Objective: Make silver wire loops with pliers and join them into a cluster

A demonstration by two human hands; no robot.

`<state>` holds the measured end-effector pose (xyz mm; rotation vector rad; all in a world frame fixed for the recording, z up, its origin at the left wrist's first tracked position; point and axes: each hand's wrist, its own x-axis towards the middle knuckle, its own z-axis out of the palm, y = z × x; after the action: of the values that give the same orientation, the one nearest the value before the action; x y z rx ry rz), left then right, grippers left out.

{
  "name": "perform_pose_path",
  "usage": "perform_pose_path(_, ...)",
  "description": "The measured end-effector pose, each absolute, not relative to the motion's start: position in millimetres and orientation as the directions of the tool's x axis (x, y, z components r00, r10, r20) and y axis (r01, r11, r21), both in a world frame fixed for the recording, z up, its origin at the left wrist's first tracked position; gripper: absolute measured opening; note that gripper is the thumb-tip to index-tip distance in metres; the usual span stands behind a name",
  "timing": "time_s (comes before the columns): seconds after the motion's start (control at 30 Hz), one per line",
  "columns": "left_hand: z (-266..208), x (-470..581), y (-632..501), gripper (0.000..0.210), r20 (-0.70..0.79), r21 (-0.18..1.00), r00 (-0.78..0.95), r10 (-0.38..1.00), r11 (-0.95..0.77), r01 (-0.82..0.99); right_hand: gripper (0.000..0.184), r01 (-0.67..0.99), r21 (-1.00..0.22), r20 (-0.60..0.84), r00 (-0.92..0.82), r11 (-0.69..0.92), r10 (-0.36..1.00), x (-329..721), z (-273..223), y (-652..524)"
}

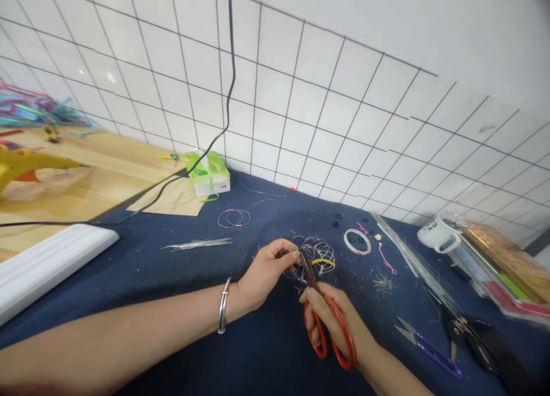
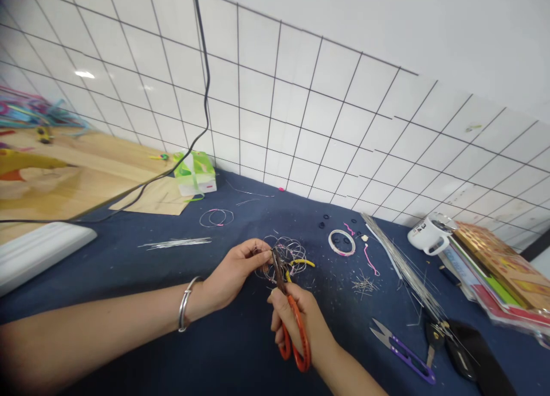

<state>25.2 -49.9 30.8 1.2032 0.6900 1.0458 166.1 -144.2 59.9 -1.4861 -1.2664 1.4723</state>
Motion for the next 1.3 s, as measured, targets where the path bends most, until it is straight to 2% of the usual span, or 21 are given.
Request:
perform_pose_path(0.43, 28, 25, -46, 0.011, 0.115, 0.979, 0.419, 0.901, -0.030, -0.203, 0.038, 0.085, -0.940, -0.341, -0.164, -0.331, 0.926, 173, 64, -144)
perform_pose_path(0.67, 27, 23, -42, 0.008, 0.108, 0.982, 0.472, 0.875, -0.019, -0.189, 0.040, 0.152, -0.934, -0.347, -0.171, -0.323, 0.922, 177, 65, -144)
perform_pose_path(0.9, 30, 23, -41, 0.008, 0.101, 0.972, 0.472, 0.876, 0.013, -0.233, 0.040, 0.377, -0.890, -0.300, -0.067, -0.254, 0.951, 176, 61, -143)
perform_pose_path(1.3, 27, 24, -45, 0.010, 0.098, 0.969, 0.435, 0.895, 0.014, -0.247, 0.039, 0.306, -0.910, -0.321, -0.090, -0.280, 0.943, 174, 61, -143)
